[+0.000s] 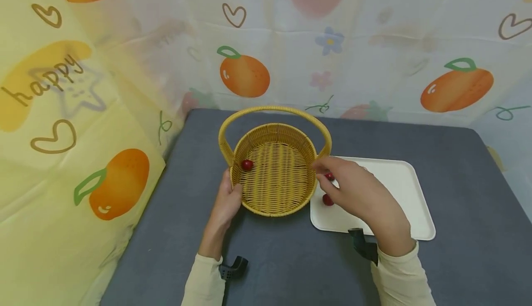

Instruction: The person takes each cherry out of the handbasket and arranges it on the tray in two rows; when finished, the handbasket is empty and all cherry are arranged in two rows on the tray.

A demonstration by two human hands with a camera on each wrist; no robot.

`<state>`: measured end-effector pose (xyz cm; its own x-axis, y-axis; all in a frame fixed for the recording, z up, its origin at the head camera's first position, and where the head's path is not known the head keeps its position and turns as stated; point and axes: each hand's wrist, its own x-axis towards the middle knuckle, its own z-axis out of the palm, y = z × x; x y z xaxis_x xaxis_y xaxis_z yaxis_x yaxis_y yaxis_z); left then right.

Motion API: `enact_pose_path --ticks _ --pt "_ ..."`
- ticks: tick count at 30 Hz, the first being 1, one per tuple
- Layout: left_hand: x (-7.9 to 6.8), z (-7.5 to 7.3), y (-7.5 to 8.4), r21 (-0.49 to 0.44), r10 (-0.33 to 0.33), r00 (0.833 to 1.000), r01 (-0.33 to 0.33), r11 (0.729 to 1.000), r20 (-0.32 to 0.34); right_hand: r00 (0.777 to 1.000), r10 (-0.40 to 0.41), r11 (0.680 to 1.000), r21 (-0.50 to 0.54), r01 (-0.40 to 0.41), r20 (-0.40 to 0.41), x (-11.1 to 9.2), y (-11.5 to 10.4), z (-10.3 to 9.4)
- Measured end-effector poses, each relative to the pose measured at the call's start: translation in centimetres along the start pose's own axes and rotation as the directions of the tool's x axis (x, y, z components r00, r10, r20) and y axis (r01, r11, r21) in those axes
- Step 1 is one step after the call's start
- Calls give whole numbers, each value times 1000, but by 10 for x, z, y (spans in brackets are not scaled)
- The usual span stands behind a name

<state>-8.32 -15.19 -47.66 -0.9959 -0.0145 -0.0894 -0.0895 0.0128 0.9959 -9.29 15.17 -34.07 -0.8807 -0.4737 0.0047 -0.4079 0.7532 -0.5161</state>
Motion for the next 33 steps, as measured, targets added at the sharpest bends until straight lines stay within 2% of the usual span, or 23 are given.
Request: enact_pose_path --ticks 6,12,17,26,33 --pt "0 0 2 -1 1 1000 -1 1000 -5 996 -87 996 -31 88 26 23 -32 -3" --pt "1 1 3 -3 14 1000 -14 1000 -6 989 -147 977 -155 147 10 52 -62 -7" --pt "0 2 2 3 16 1000 -16 1000 -9 980 -182 960 -203 194 76 84 -79 -4" --pt "1 0 0 3 7 1000 -7 1000 -7 951 -227 946 -184 267 210 133 -87 22" --pt "0 0 0 2 21 1000 -21 1000 3 943 -168 960 -171 223 287 153 -82 46"
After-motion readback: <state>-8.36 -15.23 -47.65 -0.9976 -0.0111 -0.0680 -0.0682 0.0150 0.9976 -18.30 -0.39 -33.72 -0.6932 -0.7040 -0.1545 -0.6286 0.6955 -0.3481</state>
